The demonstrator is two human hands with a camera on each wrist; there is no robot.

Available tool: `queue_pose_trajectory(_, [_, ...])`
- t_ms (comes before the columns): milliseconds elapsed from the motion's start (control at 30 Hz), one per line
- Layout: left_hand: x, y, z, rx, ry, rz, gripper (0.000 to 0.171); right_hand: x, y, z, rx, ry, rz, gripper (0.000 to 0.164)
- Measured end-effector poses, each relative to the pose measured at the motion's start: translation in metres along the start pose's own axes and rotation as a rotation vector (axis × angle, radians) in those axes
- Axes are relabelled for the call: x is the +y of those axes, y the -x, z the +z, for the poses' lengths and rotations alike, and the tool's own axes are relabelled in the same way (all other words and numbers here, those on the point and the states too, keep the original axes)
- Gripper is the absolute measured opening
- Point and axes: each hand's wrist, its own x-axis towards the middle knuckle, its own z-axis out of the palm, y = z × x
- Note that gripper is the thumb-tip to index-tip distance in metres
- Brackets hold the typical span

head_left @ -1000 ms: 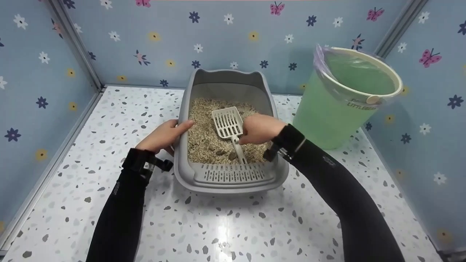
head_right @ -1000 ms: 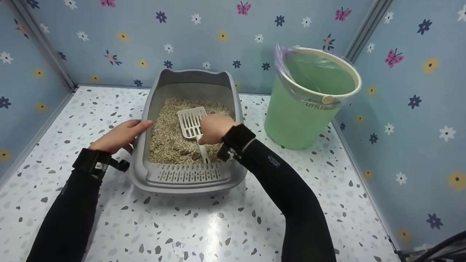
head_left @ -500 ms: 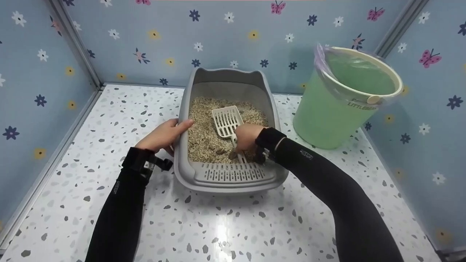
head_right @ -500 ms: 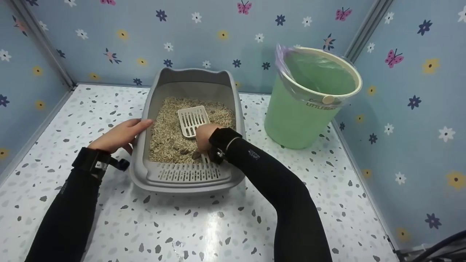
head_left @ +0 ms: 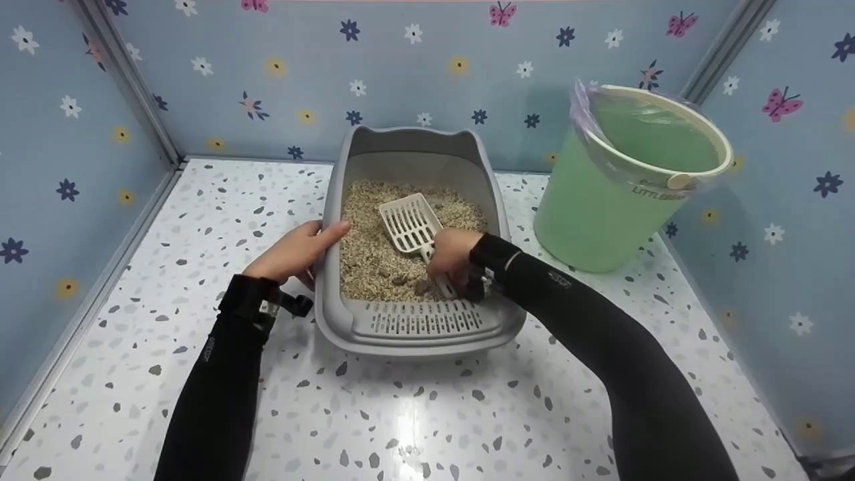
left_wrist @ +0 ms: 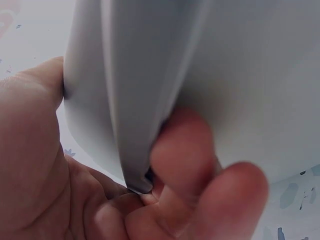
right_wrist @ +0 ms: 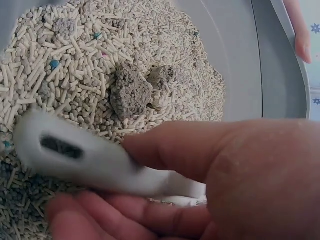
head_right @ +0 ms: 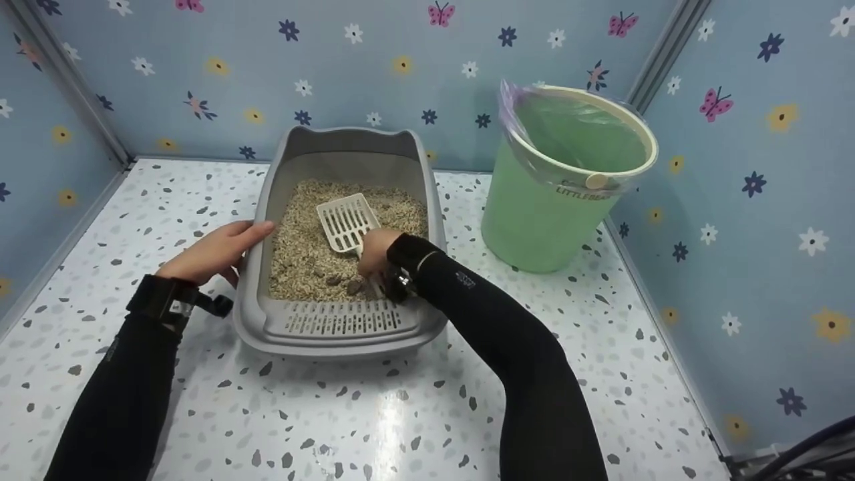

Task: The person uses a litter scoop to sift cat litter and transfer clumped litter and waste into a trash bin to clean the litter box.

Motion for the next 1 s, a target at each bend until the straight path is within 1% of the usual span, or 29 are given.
queue_pose_trajectory(33, [0.000, 0.000, 0.000, 0.001, 0.002, 0.002, 0.090, 0.000, 0.000, -0.001, 0.023, -0.009, -0.001, 0.021])
queue_pose_trajectory(100, [0.000, 0.000, 0.001, 0.004, 0.006, 0.008, 0.090, 0.001, -0.001, -0.004, 0.087, 0.003, -0.021, 0.027])
queue_pose_trajectory(167, [-0.001, 0.000, 0.001, 0.006, 0.003, 0.010, 0.090, 0.001, -0.001, -0.008, 0.122, -0.047, -0.036, 0.032])
queue_pose_trajectory(233, [-0.001, -0.001, 0.001, 0.005, -0.001, 0.011, 0.090, 0.002, 0.000, -0.013, 0.144, -0.091, -0.042, 0.037])
queue_pose_trajectory(300, [-0.002, -0.002, 0.001, 0.002, -0.002, 0.009, 0.090, 0.003, 0.000, -0.019, 0.146, -0.146, -0.037, 0.037])
queue_pose_trajectory(367, [-0.002, -0.002, 0.001, -0.002, 0.003, 0.008, 0.088, 0.003, 0.000, -0.025, 0.144, -0.143, -0.028, 0.034])
queue_pose_trajectory(467, [-0.002, -0.001, 0.000, -0.003, 0.017, 0.008, 0.088, 0.001, 0.001, -0.031, 0.134, -0.110, -0.021, 0.032])
queue_pose_trajectory(533, [-0.002, 0.000, 0.000, -0.004, 0.024, 0.008, 0.088, 0.000, 0.002, -0.033, 0.147, -0.039, -0.036, 0.031])
queue_pose_trajectory(600, [-0.003, 0.001, 0.001, -0.004, 0.024, 0.010, 0.090, 0.002, 0.004, -0.034, 0.179, 0.031, -0.058, 0.031])
queue_pose_trajectory(667, [-0.003, 0.001, 0.001, -0.004, 0.017, 0.010, 0.091, 0.005, 0.007, -0.036, 0.217, 0.125, -0.088, 0.034])
queue_pose_trajectory(733, [-0.003, 0.001, 0.002, 0.002, 0.011, 0.008, 0.092, 0.007, 0.010, -0.038, 0.258, 0.191, -0.104, 0.038])
queue_pose_trajectory(800, [-0.002, 0.001, 0.002, 0.007, -0.001, 0.008, 0.095, 0.009, 0.015, -0.042, 0.277, 0.227, -0.107, 0.037])
queue_pose_trajectory(900, [-0.002, 0.001, 0.002, 0.021, -0.009, 0.007, 0.099, 0.009, 0.025, -0.050, 0.269, 0.241, -0.078, 0.032])
queue_pose_trajectory(933, [-0.001, 0.000, 0.002, 0.022, -0.010, 0.007, 0.101, 0.009, 0.029, -0.053, 0.256, 0.250, -0.066, 0.034])
queue_pose_trajectory(1000, [0.000, 0.000, 0.002, 0.021, -0.013, 0.008, 0.100, 0.009, 0.036, -0.057, 0.234, 0.267, -0.054, 0.042])
